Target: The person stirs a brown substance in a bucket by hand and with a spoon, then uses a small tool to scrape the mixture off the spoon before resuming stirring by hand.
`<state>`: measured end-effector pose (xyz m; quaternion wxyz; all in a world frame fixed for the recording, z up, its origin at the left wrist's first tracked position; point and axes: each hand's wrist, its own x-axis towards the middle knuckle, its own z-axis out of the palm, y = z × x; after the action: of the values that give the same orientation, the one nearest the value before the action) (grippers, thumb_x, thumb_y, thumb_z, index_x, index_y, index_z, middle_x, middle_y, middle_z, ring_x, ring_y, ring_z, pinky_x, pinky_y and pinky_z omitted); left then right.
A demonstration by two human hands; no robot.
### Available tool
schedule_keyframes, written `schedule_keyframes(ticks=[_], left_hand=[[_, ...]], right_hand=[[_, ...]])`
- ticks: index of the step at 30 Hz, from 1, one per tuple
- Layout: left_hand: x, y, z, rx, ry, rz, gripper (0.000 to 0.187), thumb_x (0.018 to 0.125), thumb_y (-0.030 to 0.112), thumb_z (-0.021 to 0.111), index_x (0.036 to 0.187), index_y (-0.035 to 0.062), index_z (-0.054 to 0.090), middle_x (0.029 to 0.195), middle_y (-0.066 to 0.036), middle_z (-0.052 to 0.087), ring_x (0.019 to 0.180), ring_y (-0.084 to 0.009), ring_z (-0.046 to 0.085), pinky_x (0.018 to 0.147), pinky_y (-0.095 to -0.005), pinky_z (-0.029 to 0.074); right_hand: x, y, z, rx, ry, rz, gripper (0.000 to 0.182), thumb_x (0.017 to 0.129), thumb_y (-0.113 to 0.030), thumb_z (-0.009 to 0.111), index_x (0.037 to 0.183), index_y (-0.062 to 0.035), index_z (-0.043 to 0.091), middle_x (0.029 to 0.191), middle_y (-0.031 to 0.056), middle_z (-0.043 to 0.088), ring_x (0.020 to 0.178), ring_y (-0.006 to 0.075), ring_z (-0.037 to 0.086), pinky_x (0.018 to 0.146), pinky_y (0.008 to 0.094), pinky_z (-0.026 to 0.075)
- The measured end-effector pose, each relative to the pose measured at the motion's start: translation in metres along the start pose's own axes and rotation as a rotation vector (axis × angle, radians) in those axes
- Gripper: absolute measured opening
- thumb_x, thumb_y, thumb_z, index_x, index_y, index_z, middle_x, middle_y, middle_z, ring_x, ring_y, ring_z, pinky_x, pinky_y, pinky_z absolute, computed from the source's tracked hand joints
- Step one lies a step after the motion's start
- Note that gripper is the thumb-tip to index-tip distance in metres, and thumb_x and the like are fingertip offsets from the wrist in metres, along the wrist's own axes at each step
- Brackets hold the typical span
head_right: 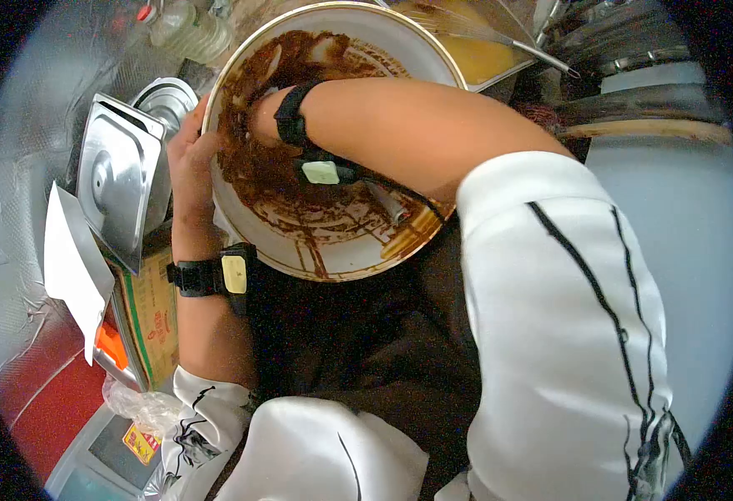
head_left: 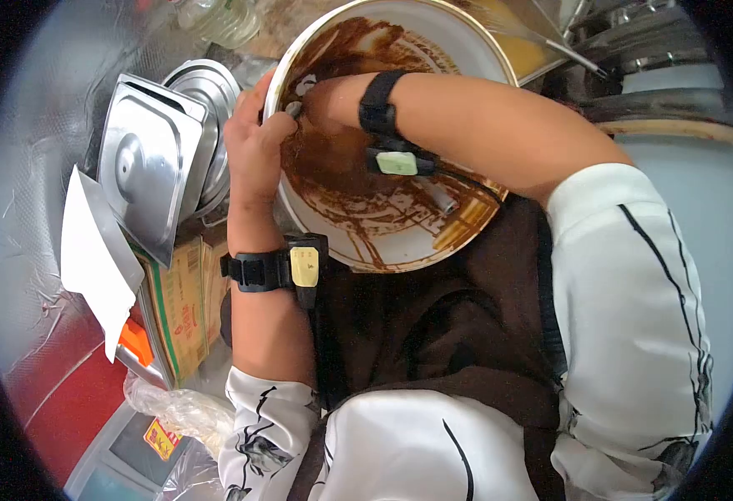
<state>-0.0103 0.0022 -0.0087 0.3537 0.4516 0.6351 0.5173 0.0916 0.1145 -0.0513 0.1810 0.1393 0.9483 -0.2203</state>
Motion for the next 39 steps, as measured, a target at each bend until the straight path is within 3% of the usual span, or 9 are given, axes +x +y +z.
schedule_keyframes(ticks=[2,6,9,16,18,22,30,33,39], left_hand=[[0.0,0.0,-0.002,0.042,-0.02,0.04,0.053,0.064,0.007,0.052,0.117,0.0001,0.06,0.091,-0.007,0.055,0.087,-0.0164,0.052,0.082,-0.0242,0.04],[0.002,-0.002,-0.003,-0.089,-0.039,-0.007,0.053,0.065,0.007,0.052,0.117,0.0007,0.06,0.092,-0.006,0.054,0.088,-0.0163,0.052,0.083,-0.0244,0.039],[0.0,0.001,-0.002,-0.108,-0.017,-0.02,0.052,0.066,0.007,0.053,0.117,0.0015,0.061,0.093,-0.005,0.054,0.087,-0.0157,0.051,0.083,-0.0248,0.039],[-0.002,0.007,0.0,-0.011,-0.008,0.02,0.051,0.066,0.008,0.053,0.116,0.0026,0.061,0.091,-0.006,0.055,0.087,-0.0156,0.051,0.082,-0.0248,0.04],[-0.001,0.003,0.0,-0.025,0.003,0.01,0.051,0.066,0.008,0.053,0.116,0.003,0.061,0.091,-0.006,0.055,0.086,-0.016,0.051,0.082,-0.025,0.04],[0.001,-0.001,-0.003,0.015,-0.004,0.013,0.052,0.065,0.01,0.053,0.117,0.0039,0.061,0.091,-0.008,0.056,0.087,-0.0174,0.052,0.082,-0.0262,0.04],[0.003,-0.004,-0.004,0.071,0.002,0.039,0.052,0.065,0.011,0.054,0.117,0.0068,0.061,0.088,-0.011,0.056,0.084,-0.0203,0.052,0.081,-0.0281,0.042],[0.003,-0.007,-0.002,0.066,-0.007,0.075,0.052,0.065,0.012,0.055,0.116,0.0074,0.061,0.087,-0.011,0.056,0.082,-0.0212,0.052,0.08,-0.028,0.042],[0.0,0.0,0.0,0.088,0.012,0.08,0.051,0.065,0.012,0.056,0.116,0.0068,0.062,0.087,-0.011,0.055,0.082,-0.0199,0.052,0.08,-0.028,0.042]], right_hand=[[0.017,-0.004,0.003,-0.017,-0.094,-0.001,0.031,0.08,-0.018,0.055,0.107,-0.0065,0.066,0.11,0.0141,0.064,0.098,0.0286,0.061,0.08,0.0427,0.048],[0.021,-0.001,0.028,0.207,-0.028,0.036,0.026,0.079,-0.016,0.057,0.097,-0.0023,0.068,0.099,0.0173,0.066,0.092,0.0318,0.063,0.078,0.0413,0.048],[0.011,-0.009,0.043,-0.071,-0.069,-0.144,0.029,0.082,-0.017,0.052,0.104,-0.0029,0.066,0.105,0.0186,0.064,0.097,0.0303,0.061,0.082,0.0399,0.047],[-0.007,-0.021,0.037,0.109,-0.19,-0.053,0.041,0.09,-0.031,0.041,0.112,-0.0031,0.061,0.111,0.0192,0.062,0.1,0.0304,0.059,0.086,0.0397,0.045],[-0.026,-0.031,0.017,0.304,-0.322,0.215,0.045,0.092,-0.036,0.038,0.115,-0.0023,0.059,0.111,0.0189,0.062,0.1,0.03,0.059,0.087,0.0396,0.044],[-0.033,-0.019,0.016,0.219,-0.394,0.14,0.048,0.093,-0.04,0.038,0.118,-0.0037,0.057,0.112,0.0188,0.061,0.099,0.0293,0.059,0.087,0.039,0.045],[-0.045,-0.012,0.035,-0.34,-0.205,-0.216,0.035,0.09,-0.032,0.048,0.113,-0.0075,0.06,0.101,0.0144,0.065,0.089,0.0325,0.063,0.077,0.0414,0.049],[-0.065,-0.022,0.0,0.014,-0.066,-0.121,0.025,0.079,-0.013,0.054,0.099,-0.0056,0.068,0.098,0.0164,0.066,0.089,0.034,0.063,0.073,0.0453,0.05],[-0.048,-0.026,-0.007,-0.126,0.07,-0.045,0.027,0.079,-0.02,0.055,0.097,-0.0058,0.067,0.096,0.0162,0.066,0.088,0.034,0.063,0.074,0.0439,0.051]])
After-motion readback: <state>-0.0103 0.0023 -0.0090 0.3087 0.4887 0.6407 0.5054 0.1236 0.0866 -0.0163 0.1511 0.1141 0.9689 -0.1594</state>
